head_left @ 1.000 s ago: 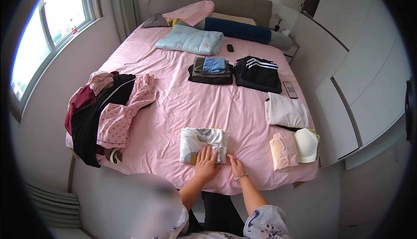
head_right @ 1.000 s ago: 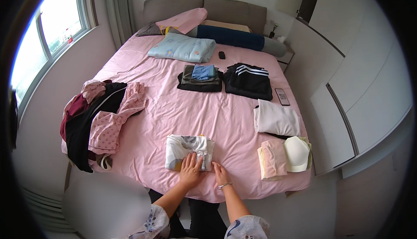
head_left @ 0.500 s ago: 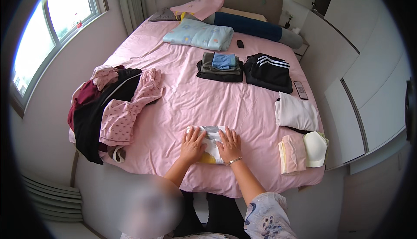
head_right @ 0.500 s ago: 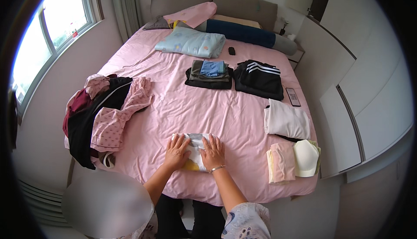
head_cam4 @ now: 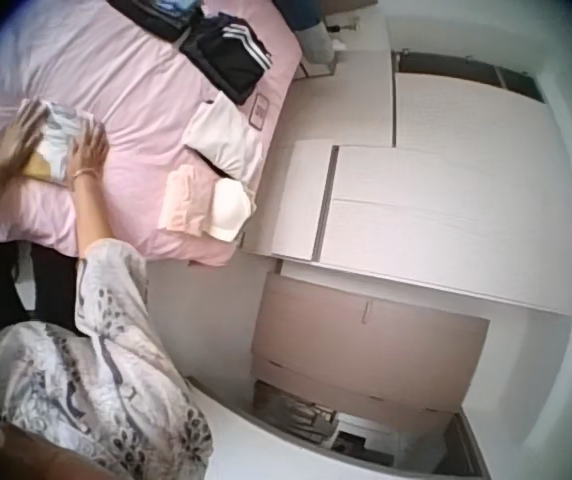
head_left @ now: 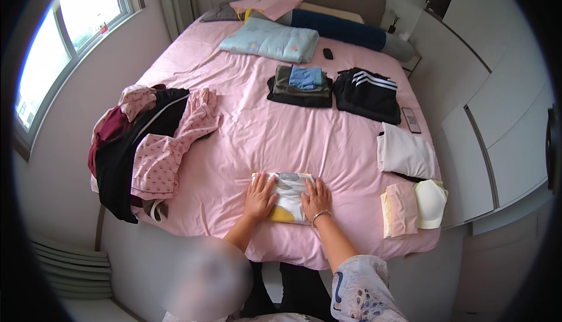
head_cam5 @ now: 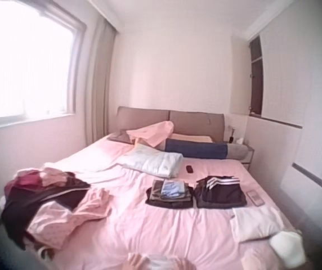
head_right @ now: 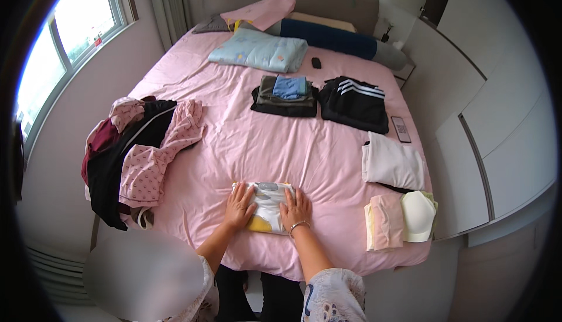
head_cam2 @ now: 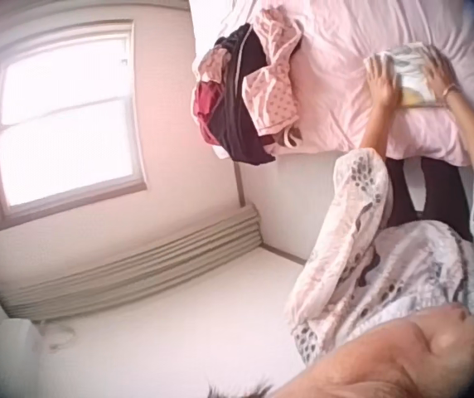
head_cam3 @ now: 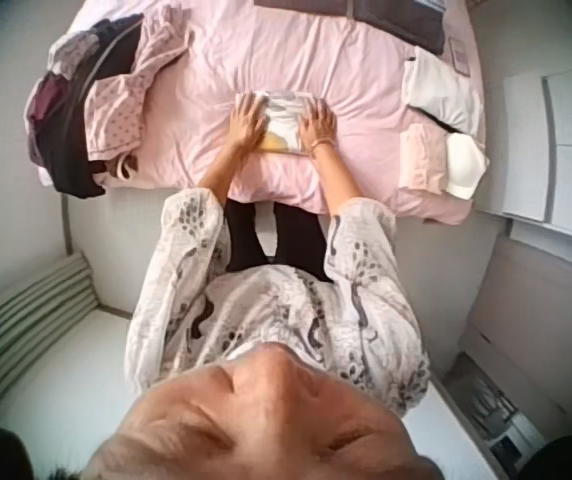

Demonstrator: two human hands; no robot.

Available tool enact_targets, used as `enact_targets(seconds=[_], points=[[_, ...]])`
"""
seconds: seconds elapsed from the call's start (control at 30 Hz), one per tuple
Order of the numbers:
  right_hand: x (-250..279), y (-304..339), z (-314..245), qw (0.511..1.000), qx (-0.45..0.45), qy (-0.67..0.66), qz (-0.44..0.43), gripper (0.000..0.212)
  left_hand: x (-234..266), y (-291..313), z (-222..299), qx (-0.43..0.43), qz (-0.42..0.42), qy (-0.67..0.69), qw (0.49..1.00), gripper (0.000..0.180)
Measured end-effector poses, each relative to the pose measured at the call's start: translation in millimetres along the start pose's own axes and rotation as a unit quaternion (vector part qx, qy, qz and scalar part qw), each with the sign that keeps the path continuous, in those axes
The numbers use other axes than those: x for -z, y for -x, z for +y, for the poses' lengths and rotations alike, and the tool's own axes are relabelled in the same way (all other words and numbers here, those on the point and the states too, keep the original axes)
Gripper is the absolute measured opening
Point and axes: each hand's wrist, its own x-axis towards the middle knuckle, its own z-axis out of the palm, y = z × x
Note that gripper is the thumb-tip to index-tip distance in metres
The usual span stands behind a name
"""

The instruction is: The person folds a white button-up shirt, a patterned long-sleeve shirt, and black pants on a bed. Each item is smoothed, folded in sections, and placed into a neat stack on the bed.

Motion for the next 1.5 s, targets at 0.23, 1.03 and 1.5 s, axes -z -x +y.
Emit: enact_targets(seconds=[0.23,1.03,1.5], points=[[-26.5,31.8,11.2,0.642,-0.411,-0.646,0.053,0.051,-11.7,57.6,6.0,0.259,0.151,0.494,0.816,0.044],[39.3,192.1,-41.6,0.428,-0.362,-0.801,-0.211,0.035,-25.4,151.7,97.6,0.436,0.114,0.776,0.441,0.048],[94.4,143.2,-58.7,0.724,-0.186,-0.652,-0.125,0.079,77.1,154.6,95.3,0.258,-0.118,0.734,0.616,0.037]])
